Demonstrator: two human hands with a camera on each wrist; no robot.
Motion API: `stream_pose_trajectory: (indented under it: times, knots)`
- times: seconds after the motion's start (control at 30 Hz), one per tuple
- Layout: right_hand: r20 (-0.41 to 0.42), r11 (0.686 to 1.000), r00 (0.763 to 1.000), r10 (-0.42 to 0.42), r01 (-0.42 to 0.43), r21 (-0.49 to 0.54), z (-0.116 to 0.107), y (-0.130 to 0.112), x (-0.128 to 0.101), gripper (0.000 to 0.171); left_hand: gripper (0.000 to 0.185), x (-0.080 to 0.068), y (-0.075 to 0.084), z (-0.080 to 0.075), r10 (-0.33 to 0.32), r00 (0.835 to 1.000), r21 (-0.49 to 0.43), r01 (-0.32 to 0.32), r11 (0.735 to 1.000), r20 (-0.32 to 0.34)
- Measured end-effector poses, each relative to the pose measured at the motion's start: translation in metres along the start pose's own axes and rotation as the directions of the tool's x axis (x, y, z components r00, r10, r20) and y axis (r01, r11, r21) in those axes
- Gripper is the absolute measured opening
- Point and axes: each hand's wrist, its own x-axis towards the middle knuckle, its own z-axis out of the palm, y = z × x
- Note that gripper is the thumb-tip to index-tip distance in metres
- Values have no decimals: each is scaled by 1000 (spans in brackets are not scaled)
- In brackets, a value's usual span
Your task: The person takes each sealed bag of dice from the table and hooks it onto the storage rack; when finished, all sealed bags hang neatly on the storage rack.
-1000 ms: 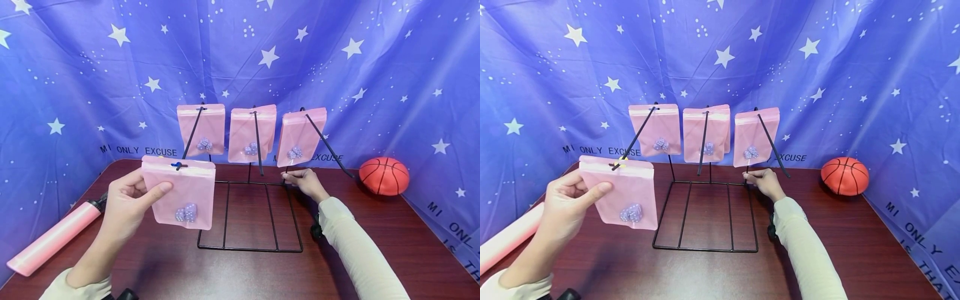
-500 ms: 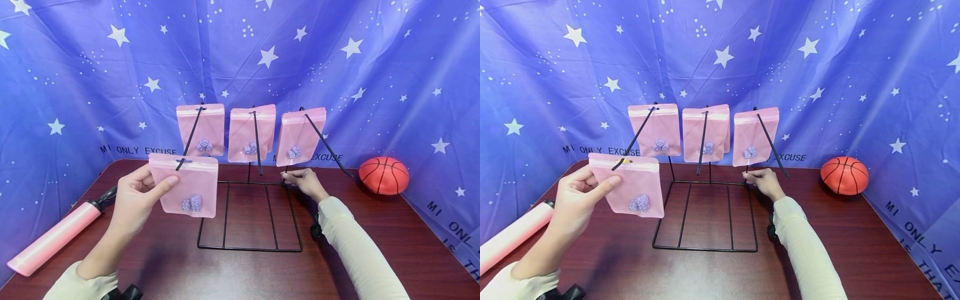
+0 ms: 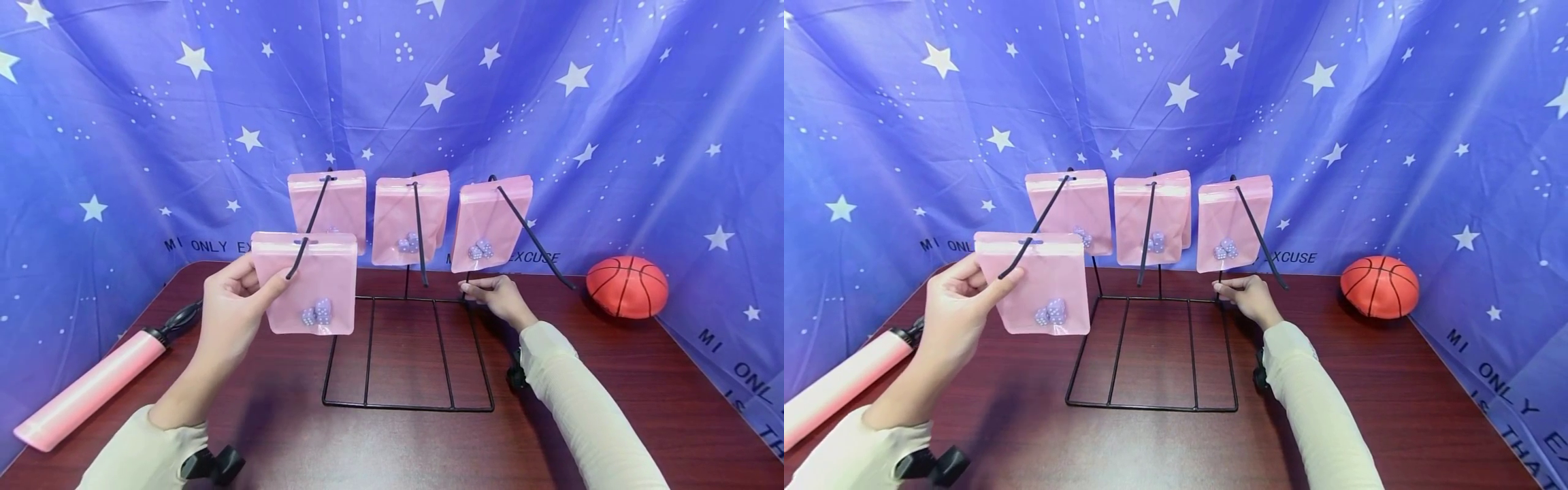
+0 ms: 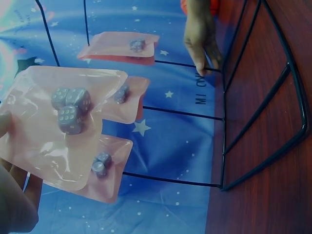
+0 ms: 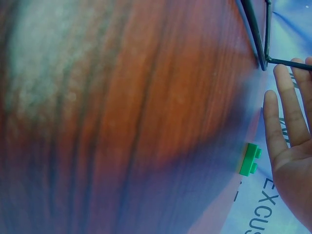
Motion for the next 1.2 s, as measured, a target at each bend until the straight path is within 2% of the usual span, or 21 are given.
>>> stream_pose_trajectory:
  times: [0.23,0.5,0.83,1.2]
  knots:
    - [-1,1000,1000,-1,1,5,1,0,-1,38,23,11,-9,6,25,998,-41,-27,999,-55]
    - [-9,1000,1000,6,-6,18,2,-1,0,38,18,23,-18,11,32,995,-10,-33,999,-99]
    - [-15,1000,1000,16,-16,-19,2,0,1,35,7,34,-24,13,36,995,-5,-37,999,-94]
    - [-5,1000,1000,-10,10,-3,1,3,2,37,6,49,-34,24,70,988,13,-69,998,-138]
